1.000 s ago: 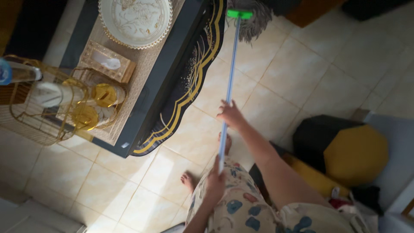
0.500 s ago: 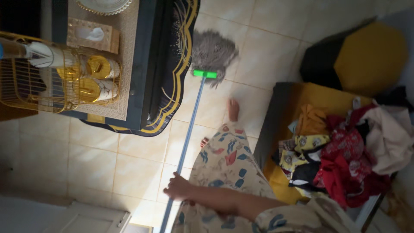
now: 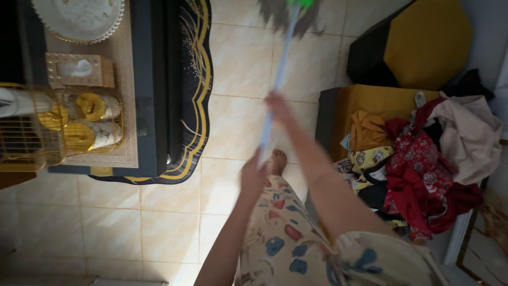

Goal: The person mops a tiled floor in various rooms, moving several pairs of shoes aside to clean the area around them.

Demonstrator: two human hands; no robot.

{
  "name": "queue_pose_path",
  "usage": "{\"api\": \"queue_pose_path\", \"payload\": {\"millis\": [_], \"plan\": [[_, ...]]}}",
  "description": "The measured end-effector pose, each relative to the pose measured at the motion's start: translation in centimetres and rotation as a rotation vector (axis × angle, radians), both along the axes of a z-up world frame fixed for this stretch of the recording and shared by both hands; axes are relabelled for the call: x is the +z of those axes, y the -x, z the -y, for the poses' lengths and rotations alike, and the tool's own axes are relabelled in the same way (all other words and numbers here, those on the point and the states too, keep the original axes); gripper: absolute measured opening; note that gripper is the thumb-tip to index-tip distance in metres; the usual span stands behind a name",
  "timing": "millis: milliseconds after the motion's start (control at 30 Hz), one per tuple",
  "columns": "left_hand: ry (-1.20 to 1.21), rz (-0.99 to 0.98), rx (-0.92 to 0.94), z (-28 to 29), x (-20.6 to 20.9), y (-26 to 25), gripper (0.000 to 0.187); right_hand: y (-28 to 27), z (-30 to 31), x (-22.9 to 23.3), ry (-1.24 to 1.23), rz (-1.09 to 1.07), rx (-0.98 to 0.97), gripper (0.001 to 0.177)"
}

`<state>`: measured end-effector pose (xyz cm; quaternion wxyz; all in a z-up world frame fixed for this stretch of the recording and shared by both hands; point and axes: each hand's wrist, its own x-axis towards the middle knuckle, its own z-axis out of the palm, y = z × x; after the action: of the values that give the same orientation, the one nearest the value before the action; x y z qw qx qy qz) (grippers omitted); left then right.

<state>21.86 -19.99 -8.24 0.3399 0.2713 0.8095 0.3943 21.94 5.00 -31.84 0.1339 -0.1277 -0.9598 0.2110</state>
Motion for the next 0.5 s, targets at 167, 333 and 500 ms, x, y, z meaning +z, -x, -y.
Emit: {"api": "queue_pose_path", "payload": {"millis": [167, 333, 500], "plan": [[-0.252, -0.252, -0.31, -15.7, 5.0, -1.5, 0.056, -5.4, -11.9, 5.6, 1.684, -0.371, -0.71, 0.045], [-0.484, -0.707, -0.909, -16.3, 6.5, -1.2, 0.012, -9.4, -6.6, 10.8, 1.601, -0.298, -0.949, 0.037], [-0.527, -0.237, -1.09, -8.8, 11.2, -6.6, 0.041, -14.7, 0.4, 16.8, 0.212, 0.189, -0.454, 0.031]]}}
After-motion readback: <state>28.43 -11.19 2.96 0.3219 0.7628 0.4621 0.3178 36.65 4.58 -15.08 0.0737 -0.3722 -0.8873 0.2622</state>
